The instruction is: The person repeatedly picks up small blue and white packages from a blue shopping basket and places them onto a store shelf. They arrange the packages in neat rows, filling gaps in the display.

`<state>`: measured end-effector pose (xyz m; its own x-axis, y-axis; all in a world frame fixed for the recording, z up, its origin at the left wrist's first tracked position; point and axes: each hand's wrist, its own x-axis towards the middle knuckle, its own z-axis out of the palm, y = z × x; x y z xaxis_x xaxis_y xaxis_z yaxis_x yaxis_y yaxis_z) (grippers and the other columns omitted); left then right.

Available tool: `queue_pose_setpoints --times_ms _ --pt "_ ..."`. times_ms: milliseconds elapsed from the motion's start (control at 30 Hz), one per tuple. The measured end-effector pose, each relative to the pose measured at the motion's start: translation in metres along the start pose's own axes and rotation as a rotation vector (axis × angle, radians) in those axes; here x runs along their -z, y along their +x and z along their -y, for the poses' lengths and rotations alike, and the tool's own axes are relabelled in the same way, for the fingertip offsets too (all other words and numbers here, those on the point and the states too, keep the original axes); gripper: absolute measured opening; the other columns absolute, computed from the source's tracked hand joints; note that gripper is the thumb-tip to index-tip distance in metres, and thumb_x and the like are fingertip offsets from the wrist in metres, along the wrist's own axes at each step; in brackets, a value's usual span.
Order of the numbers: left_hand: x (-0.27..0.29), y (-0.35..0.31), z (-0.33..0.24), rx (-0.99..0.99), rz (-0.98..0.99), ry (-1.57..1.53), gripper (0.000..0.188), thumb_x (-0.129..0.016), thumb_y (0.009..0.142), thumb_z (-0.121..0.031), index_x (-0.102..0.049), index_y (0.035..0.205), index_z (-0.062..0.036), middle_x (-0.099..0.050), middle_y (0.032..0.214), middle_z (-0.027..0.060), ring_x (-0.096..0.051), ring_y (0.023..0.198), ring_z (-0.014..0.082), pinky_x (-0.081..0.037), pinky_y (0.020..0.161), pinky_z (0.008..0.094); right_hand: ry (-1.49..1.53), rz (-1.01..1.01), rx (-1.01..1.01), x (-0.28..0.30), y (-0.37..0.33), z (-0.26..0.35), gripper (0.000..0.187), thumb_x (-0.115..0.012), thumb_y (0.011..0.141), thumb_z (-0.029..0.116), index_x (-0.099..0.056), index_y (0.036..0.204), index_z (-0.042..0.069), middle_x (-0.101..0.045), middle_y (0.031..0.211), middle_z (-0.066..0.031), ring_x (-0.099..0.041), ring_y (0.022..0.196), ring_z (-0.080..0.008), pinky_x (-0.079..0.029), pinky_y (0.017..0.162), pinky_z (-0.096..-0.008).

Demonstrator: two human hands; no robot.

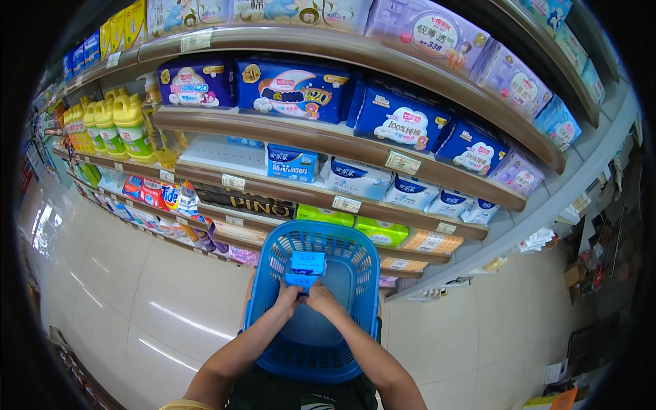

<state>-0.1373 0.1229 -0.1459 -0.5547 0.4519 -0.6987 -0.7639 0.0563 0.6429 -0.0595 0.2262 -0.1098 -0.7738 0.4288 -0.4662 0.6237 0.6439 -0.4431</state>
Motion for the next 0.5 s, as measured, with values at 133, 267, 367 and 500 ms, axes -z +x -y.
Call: queue_pose_setpoints --times_ms 133,267,367,500 --pt "0.004 -0.006 -0.004 -0.006 0.008 0.095 0.079 -0.062 0.084 0.0 -0.031 0.154 -0.0168 -0.058 0.125 0.0123 -0.058 0.111 0.0289 -0.05 0.09 0.0484 -0.028 -0.015 -0.05 0.019 -0.015 0.017 0.063 -0.068 0.092 0.02 -0.045 0.138 -0.016 -0.053 0.137 -0.0365 -0.063 0.12 -0.0442 -0.054 0.096 -0.0493" --pt "-0.003 -0.023 -0.009 -0.07 0.005 0.177 0.084 -0.06 0.087 0.001 -0.023 0.16 -0.0159 -0.057 0.134 0.0162 -0.057 0.119 0.0315 -0.044 0.104 0.0453 -0.079 -0.06 0.022 0.033 -0.023 0.014 0.039 -0.066 0.094 0.024 -0.065 0.122 -0.002 -0.066 0.124 -0.0274 -0.064 0.114 -0.0448 -0.053 0.095 -0.0517" --pt "0.008 -0.026 -0.004 -0.188 0.137 0.116 0.08 -0.062 0.089 -0.002 -0.027 0.16 -0.0102 -0.055 0.141 0.0166 -0.053 0.127 0.0289 -0.039 0.11 0.0408 -0.123 -0.058 0.077 0.054 -0.039 0.03 0.023 -0.061 0.094 0.02 -0.075 0.107 0.006 -0.071 0.111 -0.024 -0.068 0.106 -0.0444 -0.054 0.091 -0.0527" --pt "-0.016 -0.084 -0.043 -0.405 0.196 0.123 0.059 -0.059 0.097 -0.005 -0.04 0.153 -0.006 -0.056 0.142 0.0153 -0.051 0.132 0.0254 -0.039 0.111 0.0376 -0.148 -0.187 0.128 0.082 -0.064 0.062 0.021 -0.06 0.093 0.021 -0.076 0.098 0.008 -0.074 0.099 -0.0221 -0.071 0.094 -0.0435 -0.056 0.082 -0.053"
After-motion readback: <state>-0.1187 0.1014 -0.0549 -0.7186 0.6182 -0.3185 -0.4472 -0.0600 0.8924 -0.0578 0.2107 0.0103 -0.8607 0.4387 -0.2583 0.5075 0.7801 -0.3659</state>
